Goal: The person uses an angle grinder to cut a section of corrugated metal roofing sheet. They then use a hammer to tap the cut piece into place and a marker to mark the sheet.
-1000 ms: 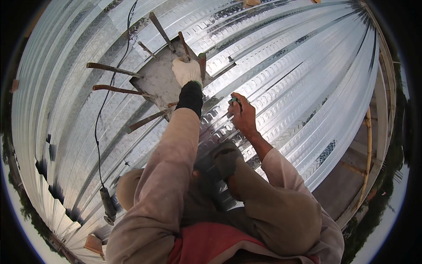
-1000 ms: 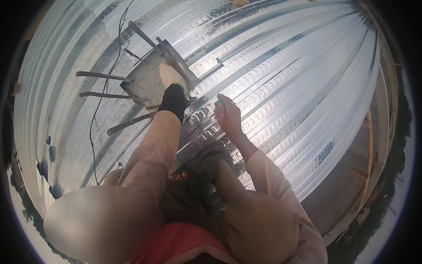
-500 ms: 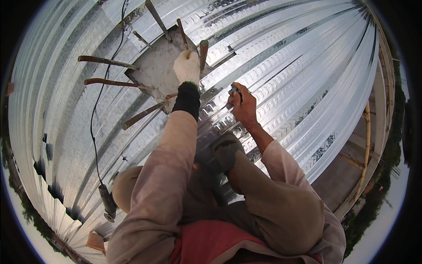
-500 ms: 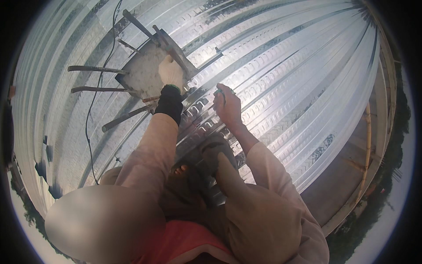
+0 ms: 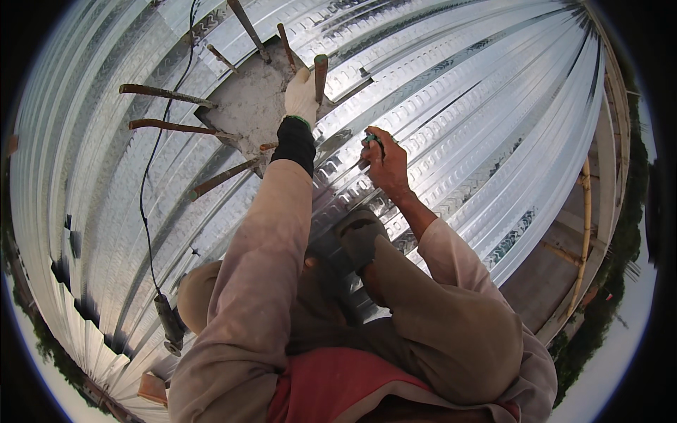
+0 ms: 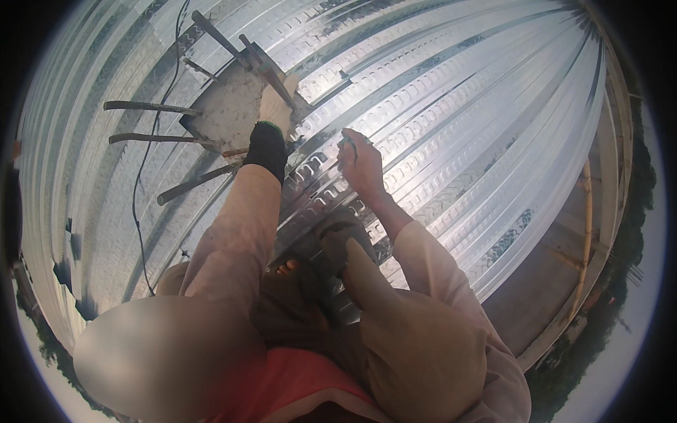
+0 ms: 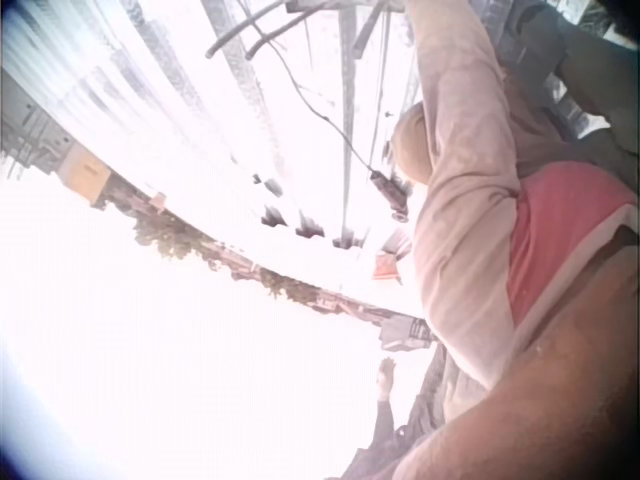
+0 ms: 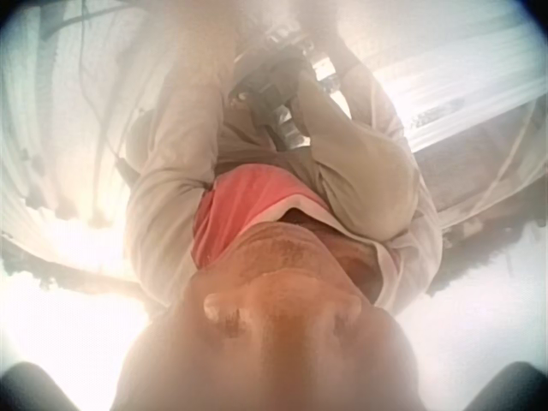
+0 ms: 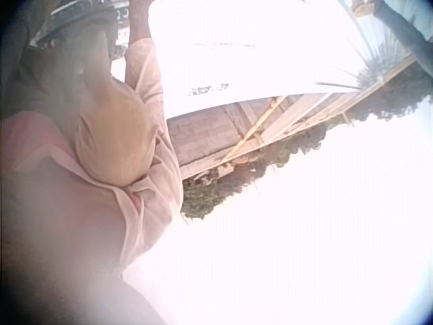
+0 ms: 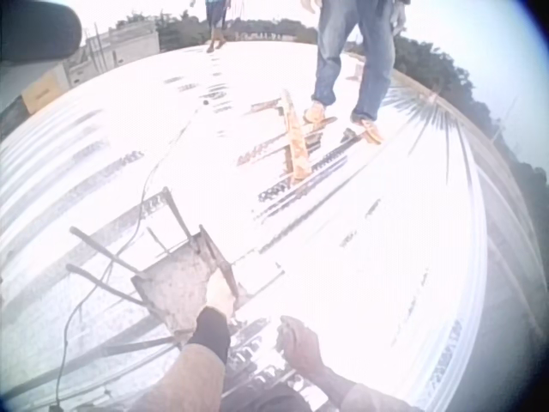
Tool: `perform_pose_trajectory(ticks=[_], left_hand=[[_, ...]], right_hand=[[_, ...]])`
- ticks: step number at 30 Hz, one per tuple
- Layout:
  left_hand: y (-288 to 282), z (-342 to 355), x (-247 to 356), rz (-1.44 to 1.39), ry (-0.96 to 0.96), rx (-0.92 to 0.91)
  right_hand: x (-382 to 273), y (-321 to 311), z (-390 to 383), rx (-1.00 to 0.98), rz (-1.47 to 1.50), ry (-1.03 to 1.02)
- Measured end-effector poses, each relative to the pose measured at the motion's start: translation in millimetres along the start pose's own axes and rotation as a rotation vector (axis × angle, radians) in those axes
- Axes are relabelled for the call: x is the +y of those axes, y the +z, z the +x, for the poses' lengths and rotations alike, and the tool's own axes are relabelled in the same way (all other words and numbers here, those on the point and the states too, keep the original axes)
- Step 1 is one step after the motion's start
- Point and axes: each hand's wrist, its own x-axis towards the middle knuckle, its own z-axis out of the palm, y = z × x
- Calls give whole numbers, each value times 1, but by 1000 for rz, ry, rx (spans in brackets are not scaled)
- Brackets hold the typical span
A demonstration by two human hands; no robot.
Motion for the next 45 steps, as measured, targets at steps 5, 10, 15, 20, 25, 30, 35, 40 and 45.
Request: perform_pose_trajectory(ticks=[5, 10, 15, 20, 25, 30, 35, 40, 45], left_hand=[[5, 3, 10, -85, -103, 59], [1, 15, -4, -14, -61, 77], [5, 10, -3, -181, -64, 52], [10, 3, 5, -237, -49, 77], [11, 8, -1, -294, -84, 116], [10, 0, 3, -340, -97, 105], [8, 3, 0, -381, -180, 104], [10, 3, 4, -361, -190, 115], [11, 11, -5, -447, -209, 85]], right_hand=[[4, 0, -1, -35, 97, 40], [2, 0, -1, -54, 77, 11], [2, -1, -2, -50, 74, 18], [0, -6, 4, -56, -177, -140], [-26, -8, 35, -93, -610, -627], [-22, 0, 45, -456, -767, -446], [-8, 0, 39, -263, -697, -687], [-8, 1, 33, -241, -689, -645], [-15, 2, 34, -233, -699, -630]])
